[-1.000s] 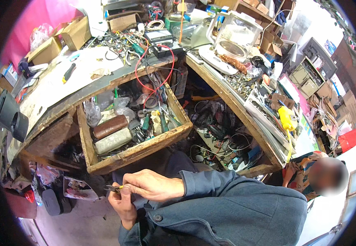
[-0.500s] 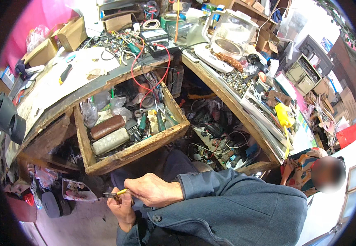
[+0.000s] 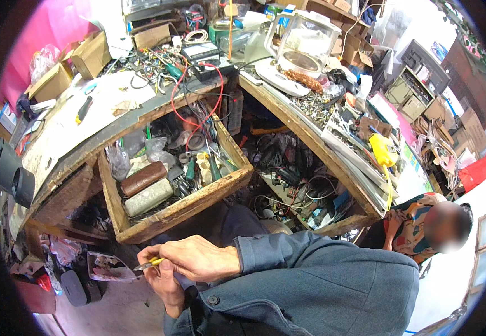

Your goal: The person handles a black electronic component, then searches through a cluttered drawer to retrieve tools and parts. They use pliers to strip a wire and connect it to a small circuit board, manipulating the components with their hands.

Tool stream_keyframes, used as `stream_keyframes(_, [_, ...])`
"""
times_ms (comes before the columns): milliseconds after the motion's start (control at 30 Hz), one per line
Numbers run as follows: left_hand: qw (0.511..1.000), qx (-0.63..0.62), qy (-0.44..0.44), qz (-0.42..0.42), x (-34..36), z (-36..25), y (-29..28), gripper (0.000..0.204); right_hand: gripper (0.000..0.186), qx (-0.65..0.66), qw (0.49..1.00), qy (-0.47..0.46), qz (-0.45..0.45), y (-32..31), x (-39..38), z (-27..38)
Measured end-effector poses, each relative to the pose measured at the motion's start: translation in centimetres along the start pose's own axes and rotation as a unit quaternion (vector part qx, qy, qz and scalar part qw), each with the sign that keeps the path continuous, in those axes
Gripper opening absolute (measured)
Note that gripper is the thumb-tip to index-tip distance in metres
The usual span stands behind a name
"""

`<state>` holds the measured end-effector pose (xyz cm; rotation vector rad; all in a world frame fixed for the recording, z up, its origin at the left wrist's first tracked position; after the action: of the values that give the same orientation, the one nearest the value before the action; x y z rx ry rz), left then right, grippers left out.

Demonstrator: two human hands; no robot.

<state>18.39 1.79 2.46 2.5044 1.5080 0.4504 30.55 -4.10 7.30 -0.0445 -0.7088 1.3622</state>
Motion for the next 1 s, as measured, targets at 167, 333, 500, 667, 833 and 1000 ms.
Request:
stream_keyframes(167, [0.997, -0.008, -0.059, 0.049, 0.2, 0.2, -0.3, 0.043, 0.016, -0.102, 0.994, -0.039, -0.030, 0.0, -0.4, -1.1])
stream_keyframes(333, [0.995, -0.039, -0.090, 0.035, 0.1, 0.2, -0.2, 0.037, 0.018, -0.156, 0.987, -0.010, 0.025, -0.2, -0.4, -1.2])
stream_keyframes(500, [0.993, 0.012, -0.105, 0.042, 0.6, 1.1, -2.1, 0.036, 0.023, -0.166, 0.986, -0.004, 0.016, -1.6, -0.4, -1.1])
stream_keyframes(667, [0.993, 0.054, -0.056, 0.084, 1.6, -0.3, -1.3, 0.041, 0.036, -0.057, 0.994, 0.053, 0.073, -2.8, -0.1, -1.4])
stream_keyframes(833, [0.986, 0.083, -0.027, 0.144, 3.1, -1.5, -0.6, 0.045, 0.039, 0.022, 0.993, 0.038, 0.107, -3.4, 1.0, -1.2])
stream_keyframes(1000, [0.984, 0.039, -0.020, 0.175, 4.5, -1.5, -0.7, 0.052, 0.038, 0.041, 0.990, 0.081, 0.106, -4.1, 2.9, -1.5])
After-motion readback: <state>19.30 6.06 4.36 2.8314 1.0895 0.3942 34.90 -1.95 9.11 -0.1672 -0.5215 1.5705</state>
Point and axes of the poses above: each hand's wrist, its own x-axis towards the middle knuckle, its own y-axis out of the palm, z = x × y, the point moved 4 cm from there along x, towards the middle knuckle, and after that the axes turned 2 degrees about -x, right-handed, at the moved point
